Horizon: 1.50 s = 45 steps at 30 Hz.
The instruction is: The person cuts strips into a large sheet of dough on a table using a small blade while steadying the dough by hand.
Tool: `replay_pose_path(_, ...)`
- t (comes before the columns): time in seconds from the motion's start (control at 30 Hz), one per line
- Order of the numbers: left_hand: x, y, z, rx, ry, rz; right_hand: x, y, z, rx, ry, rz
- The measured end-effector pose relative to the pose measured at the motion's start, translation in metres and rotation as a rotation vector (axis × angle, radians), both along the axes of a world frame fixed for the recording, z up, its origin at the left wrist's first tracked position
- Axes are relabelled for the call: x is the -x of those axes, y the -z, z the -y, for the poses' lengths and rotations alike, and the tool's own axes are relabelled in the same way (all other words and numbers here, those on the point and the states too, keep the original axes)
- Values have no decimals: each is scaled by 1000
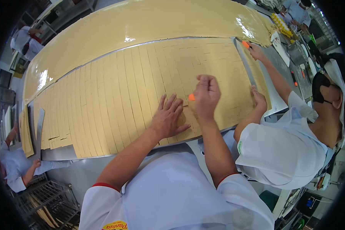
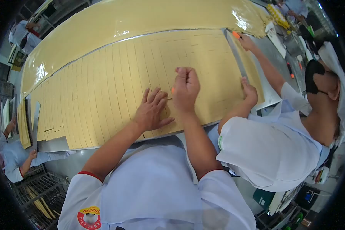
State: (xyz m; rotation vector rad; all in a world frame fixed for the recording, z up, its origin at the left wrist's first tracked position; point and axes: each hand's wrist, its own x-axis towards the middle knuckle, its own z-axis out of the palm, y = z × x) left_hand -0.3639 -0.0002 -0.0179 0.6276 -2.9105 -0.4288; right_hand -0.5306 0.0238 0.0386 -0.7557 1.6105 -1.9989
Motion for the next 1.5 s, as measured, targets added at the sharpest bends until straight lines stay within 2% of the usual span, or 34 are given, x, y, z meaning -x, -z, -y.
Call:
replay_pose_path(0.07,3,-12,-1,-36,-1,-15,8,-25,-11,44,35,-40)
replay_pose_path(0.1,8,-16,2,-58,-10,-42,13,-12,-5,50,40,-44)
replay_pose_path(0.17,20,-11,4,-29,30,-92,19,20,6,-136,70,-151)
replay_pose_path(0.23,25,-3,4,-7,65,-139,24,32,3,-107,91,-142)
replay_pose_path(0.3,27,-6,7,-55,75,9,23,15,1,-80,105,-128)
replay_pose_path(0.4,32,-18,10,-97,72,77,28,-14,-6,2,59,-5)
replay_pose_path(0.43,33,-18,11,-92,75,76,29,-16,-1,0,64,5)
replay_pose_path(0.47,33,-13,12,-69,48,-48,30,-17,3,-4,72,16)
replay_pose_path(0.5,32,-7,12,-52,23,-171,31,1,10,-5,81,18)
replay_pose_path(0.53,31,0,11,-56,30,-170,34,33,19,-36,58,24)
replay_pose_path(0.73,31,-2,18,-23,70,-101,40,43,21,-111,53,-38)
replay_pose_path(0.8,30,-10,19,-72,65,19,34,21,16,-84,62,78)
replay_pose_path(0.93,17,-5,26,-133,103,46,28,-50,-21,16,115,51)
replay_pose_path(1.0,4,7,19,-32,140,-80,27,-70,-46,-406,91,-359)
replay_pose_path(1.03,0,12,15,-38,147,-90,23,-69,-60,-413,99,-368)
replay_pose_path(1.1,-5,20,11,-93,172,-73,14,-50,-85,-873,-109,-594)
replay_pose_path(1.13,-8,19,12,-96,175,-85,7,-35,-93,-879,-102,-604)
replay_pose_path(1.2,-11,16,12,-76,184,-84,-5,-3,-108,-1158,-144,-696)
replay_pose_path(1.33,-15,16,16,-76,199,-139,-26,34,-110,-1069,28,-573)
replay_pose_path(1.5,-10,17,19,-112,145,-252,-34,46,-101,-1035,191,-545)
